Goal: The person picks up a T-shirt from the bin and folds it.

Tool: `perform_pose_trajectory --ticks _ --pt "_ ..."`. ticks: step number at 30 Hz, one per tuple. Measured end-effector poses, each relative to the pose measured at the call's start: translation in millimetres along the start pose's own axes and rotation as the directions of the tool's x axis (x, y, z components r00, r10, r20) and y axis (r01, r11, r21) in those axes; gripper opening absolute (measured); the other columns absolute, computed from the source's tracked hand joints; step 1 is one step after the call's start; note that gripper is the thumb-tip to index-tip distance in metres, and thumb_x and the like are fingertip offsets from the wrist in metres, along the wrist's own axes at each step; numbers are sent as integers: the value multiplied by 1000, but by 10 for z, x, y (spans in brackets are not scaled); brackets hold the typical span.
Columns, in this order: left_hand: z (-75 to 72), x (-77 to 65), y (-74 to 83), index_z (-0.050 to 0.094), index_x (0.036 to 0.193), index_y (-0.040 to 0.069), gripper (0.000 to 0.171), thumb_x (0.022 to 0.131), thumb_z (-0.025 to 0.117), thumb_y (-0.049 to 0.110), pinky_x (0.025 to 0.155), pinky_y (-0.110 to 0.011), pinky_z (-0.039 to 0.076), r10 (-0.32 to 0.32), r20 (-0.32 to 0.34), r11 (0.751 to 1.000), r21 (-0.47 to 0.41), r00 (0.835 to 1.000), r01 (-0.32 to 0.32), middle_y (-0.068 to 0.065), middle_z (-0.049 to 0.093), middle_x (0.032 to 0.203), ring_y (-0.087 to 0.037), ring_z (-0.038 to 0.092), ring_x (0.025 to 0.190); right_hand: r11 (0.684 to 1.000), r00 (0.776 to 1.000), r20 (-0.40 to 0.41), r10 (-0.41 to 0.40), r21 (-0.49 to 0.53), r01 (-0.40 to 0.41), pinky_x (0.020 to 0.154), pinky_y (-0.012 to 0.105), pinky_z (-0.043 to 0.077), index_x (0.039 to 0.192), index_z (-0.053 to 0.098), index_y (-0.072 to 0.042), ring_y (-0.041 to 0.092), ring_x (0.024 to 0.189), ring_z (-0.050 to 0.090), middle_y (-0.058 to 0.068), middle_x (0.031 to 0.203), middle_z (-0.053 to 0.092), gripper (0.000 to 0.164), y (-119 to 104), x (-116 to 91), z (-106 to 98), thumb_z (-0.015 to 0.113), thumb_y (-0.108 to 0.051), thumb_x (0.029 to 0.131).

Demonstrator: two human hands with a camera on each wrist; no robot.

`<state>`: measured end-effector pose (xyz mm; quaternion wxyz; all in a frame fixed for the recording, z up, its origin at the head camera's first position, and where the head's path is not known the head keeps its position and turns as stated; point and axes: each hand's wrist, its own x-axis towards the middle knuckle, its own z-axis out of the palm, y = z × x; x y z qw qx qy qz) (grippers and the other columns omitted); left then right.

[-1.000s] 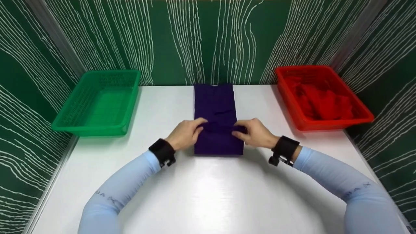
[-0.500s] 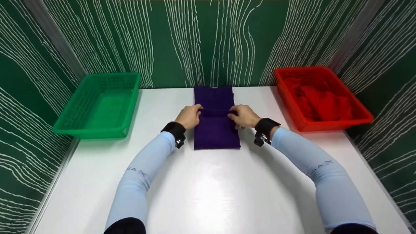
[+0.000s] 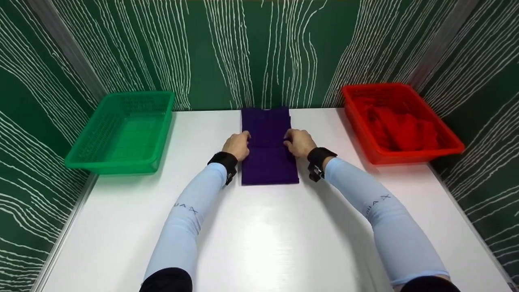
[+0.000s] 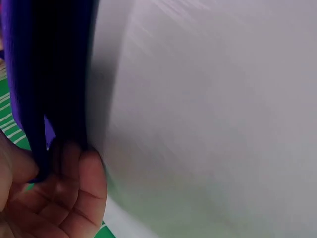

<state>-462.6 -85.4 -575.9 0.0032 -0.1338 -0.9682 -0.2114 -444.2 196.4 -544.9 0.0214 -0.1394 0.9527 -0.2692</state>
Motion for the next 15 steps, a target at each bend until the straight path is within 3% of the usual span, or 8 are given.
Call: perform_pose_trajectory --ticks 1,3,6,8,10,13,15 --pt "27 -6 -13 69 140 13 39 101 66 13 100 -46 64 1 -22 1000 20 1000 -1 -11 82 122 -31 80 115 999 999 -33 -14 -30 14 83 46 66 129 74 -5 31 96 80 21 119 81 26 68 41 62 68 -19 109" --pt "-86 -152 144 66 144 9 42 103 65 14 100 -49 65 -9 -18 999 54 1000 10 -16 78 129 -35 78 118 996 997 -69 -40 -79 34 93 52 64 129 73 -7 35 107 78 19 121 80 26 58 23 101 69 -20 108" --pt "-240 -440 386 53 160 2 56 111 63 28 111 -56 60 41 24 990 137 999 -44 -26 62 155 -44 65 141 978 993 -46 -108 -186 97 102 63 61 139 68 -2 46 122 74 25 134 74 38 -165 -158 68 70 -22 107" --pt "-355 -656 584 38 172 0 74 115 57 44 126 -63 49 85 111 973 207 990 -106 -29 41 176 -50 44 162 954 985 8 -172 -249 169 109 68 58 148 62 3 52 136 67 31 149 66 49 -391 -343 21 68 -28 110" --pt "-360 -780 648 26 177 0 94 114 51 65 136 -65 36 155 184 944 263 971 -200 -26 22 186 -49 23 174 921 967 74 -245 -292 256 117 72 53 157 55 4 54 150 57 33 163 54 59 -502 -465 44 61 -35 113" --pt "-343 -893 681 18 179 0 116 104 48 85 141 -65 24 221 265 905 304 939 -299 -22 11 190 -45 10 178 894 930 202 -306 -276 354 128 76 40 167 43 6 54 166 37 33 178 36 67 -591 -578 108 45 -41 119" --pt "-282 -908 660 14 179 0 126 99 51 90 142 -65 20 224 297 903 294 928 -312 -21 6 190 -43 6 179 900 911 283 -300 -234 369 133 78 31 173 33 6 54 171 25 32 183 25 71 -612 -619 160 39 -42 120"
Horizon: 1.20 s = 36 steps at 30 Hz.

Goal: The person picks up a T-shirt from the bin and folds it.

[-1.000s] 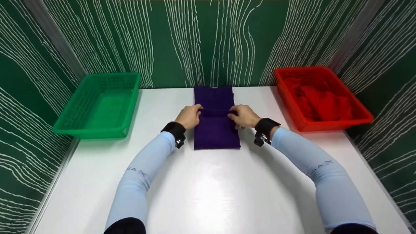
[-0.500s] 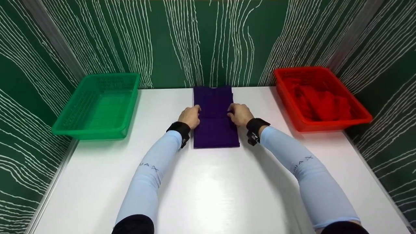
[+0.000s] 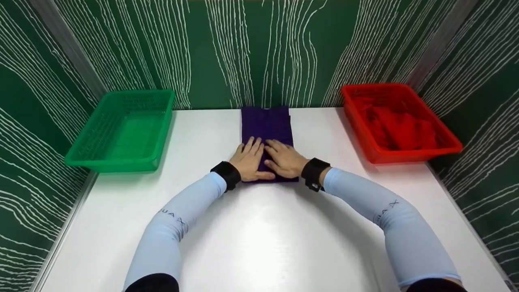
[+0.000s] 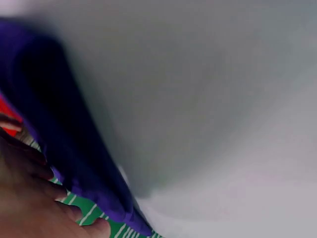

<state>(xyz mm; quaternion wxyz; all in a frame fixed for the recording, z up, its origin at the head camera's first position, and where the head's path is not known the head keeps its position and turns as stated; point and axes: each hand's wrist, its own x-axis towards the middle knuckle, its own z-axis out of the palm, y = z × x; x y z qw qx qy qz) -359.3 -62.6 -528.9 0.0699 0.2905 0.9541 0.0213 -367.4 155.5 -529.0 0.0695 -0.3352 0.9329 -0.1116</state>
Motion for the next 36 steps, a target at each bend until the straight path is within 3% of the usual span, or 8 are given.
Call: perform_pose_trajectory --ticks 4,7,15,22,28,32,36 --pt "168 110 -57 0 180 5 140 91 56 96 143 -66 14 -42 86 999 -12 995 43 -17 -7 191 -39 -3 179 1000 991 130 28 -1 -28 139 75 18 179 10 3 50 176 8 27 189 5 83 -43 37 105 33 -51 120" --pt "207 162 -63 -7 181 9 145 87 58 99 144 -66 12 -82 163 996 -14 983 85 -15 -13 191 -37 -7 179 997 980 183 77 -35 -71 141 72 13 180 1 -1 47 178 1 22 190 -4 90 -62 58 166 32 -59 118" --pt "145 177 5 -16 180 17 154 79 62 103 144 -66 7 -130 249 990 -18 960 138 -12 -23 189 -34 -15 179 983 959 214 184 -53 -177 141 72 8 179 3 1 45 178 -4 22 190 -6 100 -40 -39 141 38 -68 115" --pt "89 -13 -31 -14 180 14 158 77 69 100 144 -66 7 -163 263 985 -19 951 174 -16 -22 189 -35 -16 179 975 942 251 223 -68 -213 141 72 10 179 -3 1 45 178 -7 22 190 -12 113 98 -220 124 35 -81 110" --pt "-7 -283 -113 -9 180 8 160 76 68 102 145 -64 8 -166 260 981 -57 951 187 -21 -18 189 -40 -10 179 970 939 241 245 -55 -238 142 71 8 178 -6 2 46 178 -7 23 189 -14 120 175 -403 99 40 -83 107" --pt "22 -393 -221 -12 179 6 159 78 62 104 145 -63 3 -174 278 979 -58 945 197 -20 -20 188 -39 -13 179 967 933 255 254 -46 -251 142 70 5 178 -9 2 46 178 -9 24 188 -15 132 233 -536 70 44 -92 100" --pt "77 -468 -340 -3 179 2 148 86 59 99 144 -64 12 -161 237 985 -21 958 170 -25 -9 189 -43 -4 179 967 929 273 250 -24 -253 141 74 6 177 -7 4 51 176 -9 27 188 -13 140 300 -686 21 54 -92 95"
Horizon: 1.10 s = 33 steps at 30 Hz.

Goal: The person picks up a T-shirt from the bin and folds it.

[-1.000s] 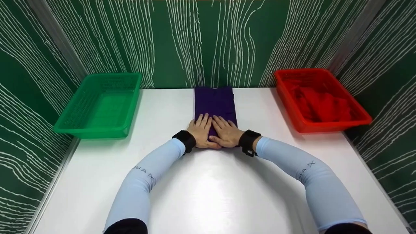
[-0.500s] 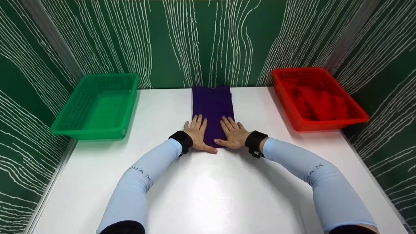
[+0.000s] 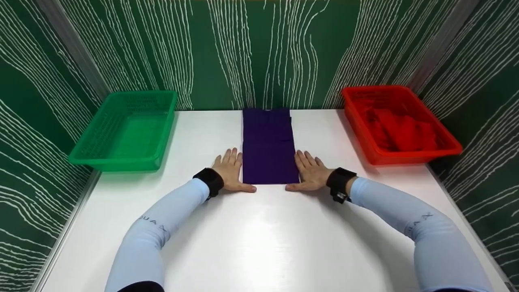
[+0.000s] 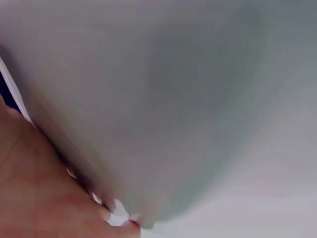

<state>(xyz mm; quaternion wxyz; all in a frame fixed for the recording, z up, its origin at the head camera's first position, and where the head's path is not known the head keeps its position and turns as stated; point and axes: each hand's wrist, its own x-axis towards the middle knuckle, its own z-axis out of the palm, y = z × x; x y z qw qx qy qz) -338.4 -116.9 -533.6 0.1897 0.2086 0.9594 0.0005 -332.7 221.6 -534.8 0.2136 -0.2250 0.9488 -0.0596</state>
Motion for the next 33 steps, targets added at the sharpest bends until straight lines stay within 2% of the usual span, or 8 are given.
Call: perform_pose_trajectory --ticks 5,8,10,13,17,25,30,33 --pt "-14 -124 -57 26 177 -1 124 97 61 87 127 -64 48 91 -153 994 79 984 -79 -31 29 182 -51 39 166 998 994 -92 -61 13 62 137 75 25 179 10 3 61 171 14 34 186 10 122 25 -146 -42 65 -74 101" --pt "-23 -210 10 51 163 1 90 104 70 67 105 -59 65 211 -259 974 134 943 -181 -27 57 162 -46 69 137 988 967 -208 -149 -61 139 125 70 47 175 31 0 59 161 43 33 179 34 102 1 -195 -39 71 -61 103" --pt "-32 -254 79 61 147 4 62 105 75 47 90 -54 69 298 -306 951 176 904 -254 -21 68 141 -39 77 114 972 933 -278 -227 -119 201 113 67 58 163 52 -1 54 149 60 30 171 49 81 -24 -215 -34 76 -50 103" --pt "-34 -285 184 65 129 7 34 101 78 22 78 -49 68 371 -338 924 228 865 -307 -14 71 116 -33 77 94 934 876 -334 -348 -204 293 102 59 66 138 72 -5 44 133 73 23 157 63 44 -63 -210 -28 80 -30 102" --pt "-16 -274 286 69 124 7 27 99 78 11 78 -47 68 363 -360 922 269 859 -277 -13 74 110 -32 77 92 898 820 -369 -437 -227 376 97 52 68 117 78 -5 37 118 80 19 142 74 15 -111 -187 -33 76 -11 103" --pt "37 -272 298 81 108 2 16 108 69 12 82 -46 70 357 -421 927 272 834 -259 -15 82 103 -34 81 94 902 788 -485 -380 -7 431 83 44 68 114 78 -1 26 90 82 14 103 85 15 -107 -203 -36 77 -6 99" --pt "18 -326 234 79 105 0 15 107 65 5 86 -50 69 350 -432 937 166 831 -308 -17 83 102 -38 81 95 896 781 -461 -421 -79 436 84 44 69 117 81 0 27 92 83 16 110 86 28 -102 -231 11 88 -3 89" --pt "19 -370 231 79 103 1 14 106 65 4 86 -51 69 340 -436 939 105 833 -328 -17 84 100 -38 82 96 880 766 -443 -466 -140 454 86 44 69 112 84 0 26 94 83 14 108 86 23 -111 -253 -8 85 0 89"
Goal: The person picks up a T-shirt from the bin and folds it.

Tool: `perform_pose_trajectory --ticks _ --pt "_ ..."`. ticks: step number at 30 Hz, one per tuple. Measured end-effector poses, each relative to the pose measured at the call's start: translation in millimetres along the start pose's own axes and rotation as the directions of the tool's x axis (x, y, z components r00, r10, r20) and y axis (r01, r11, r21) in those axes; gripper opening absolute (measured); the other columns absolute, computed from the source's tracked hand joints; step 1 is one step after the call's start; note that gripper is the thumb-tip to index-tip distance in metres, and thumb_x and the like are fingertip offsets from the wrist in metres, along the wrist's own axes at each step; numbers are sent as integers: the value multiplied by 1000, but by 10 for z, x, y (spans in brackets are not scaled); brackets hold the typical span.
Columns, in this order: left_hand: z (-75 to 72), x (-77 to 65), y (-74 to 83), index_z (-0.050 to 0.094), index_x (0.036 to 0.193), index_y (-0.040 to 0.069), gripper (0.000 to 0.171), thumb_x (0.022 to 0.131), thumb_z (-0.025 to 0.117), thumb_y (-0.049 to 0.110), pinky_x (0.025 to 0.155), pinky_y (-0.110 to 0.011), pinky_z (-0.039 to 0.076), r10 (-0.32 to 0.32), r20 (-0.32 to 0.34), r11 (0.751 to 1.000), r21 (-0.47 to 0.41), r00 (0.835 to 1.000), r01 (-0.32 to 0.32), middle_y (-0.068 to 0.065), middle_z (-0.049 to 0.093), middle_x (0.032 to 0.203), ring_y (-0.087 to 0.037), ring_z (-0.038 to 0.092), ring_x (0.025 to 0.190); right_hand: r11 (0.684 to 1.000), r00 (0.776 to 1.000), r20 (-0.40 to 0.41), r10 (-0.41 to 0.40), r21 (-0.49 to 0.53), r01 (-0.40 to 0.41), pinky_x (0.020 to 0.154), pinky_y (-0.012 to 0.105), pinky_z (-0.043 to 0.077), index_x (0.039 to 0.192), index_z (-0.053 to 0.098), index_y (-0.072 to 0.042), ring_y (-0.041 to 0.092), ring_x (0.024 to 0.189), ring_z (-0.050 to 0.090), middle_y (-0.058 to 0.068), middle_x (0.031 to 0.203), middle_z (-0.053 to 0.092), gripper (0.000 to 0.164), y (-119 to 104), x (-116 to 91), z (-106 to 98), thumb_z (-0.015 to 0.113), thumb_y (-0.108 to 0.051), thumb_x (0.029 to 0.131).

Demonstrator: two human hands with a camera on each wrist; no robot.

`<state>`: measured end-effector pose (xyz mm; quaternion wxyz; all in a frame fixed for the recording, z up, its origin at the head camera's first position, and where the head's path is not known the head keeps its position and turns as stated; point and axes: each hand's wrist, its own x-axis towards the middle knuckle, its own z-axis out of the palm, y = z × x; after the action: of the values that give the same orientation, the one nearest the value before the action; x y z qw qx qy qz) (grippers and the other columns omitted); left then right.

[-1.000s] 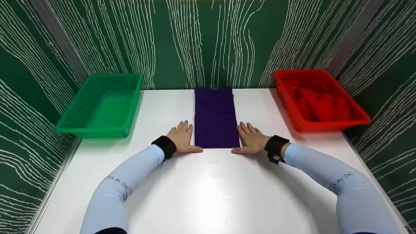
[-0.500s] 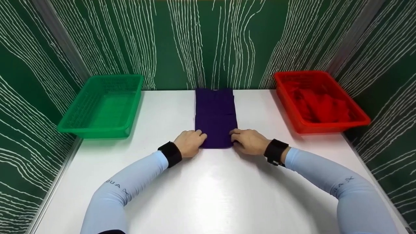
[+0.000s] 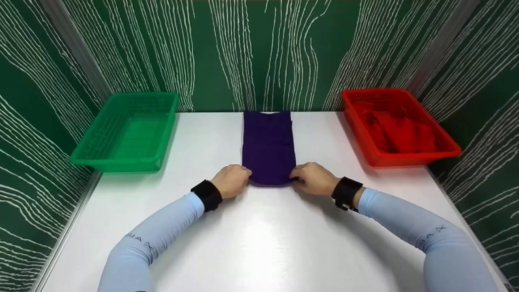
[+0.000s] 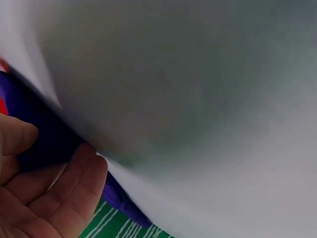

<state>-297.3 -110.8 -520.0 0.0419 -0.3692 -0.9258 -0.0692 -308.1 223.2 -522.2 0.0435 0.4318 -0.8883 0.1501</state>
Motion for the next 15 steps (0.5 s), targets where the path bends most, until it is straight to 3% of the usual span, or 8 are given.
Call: perform_pose_trajectory --ticks 4,8,15 --pt "-51 -57 39 80 104 4 13 106 68 9 85 -52 68 9 27 999 -50 1000 -7 -14 85 100 -36 82 95 999 998 39 -42 13 42 83 44 69 106 85 -1 25 90 84 12 102 87 18 -33 -5 -96 80 0 89" --pt "-152 -113 100 78 105 6 13 107 69 15 83 -50 66 28 95 996 -89 995 -19 -12 84 99 -32 80 92 995 991 117 -65 78 56 79 41 69 101 84 -2 24 84 83 10 96 87 15 -68 -26 -194 77 -2 88" --pt "-343 -180 191 79 100 8 13 105 70 16 68 -33 56 62 216 979 -204 974 -18 -8 80 88 -14 63 71 979 974 211 -85 202 42 68 25 58 90 82 -10 7 71 73 2 81 83 8 -158 -51 -338 76 -9 85"
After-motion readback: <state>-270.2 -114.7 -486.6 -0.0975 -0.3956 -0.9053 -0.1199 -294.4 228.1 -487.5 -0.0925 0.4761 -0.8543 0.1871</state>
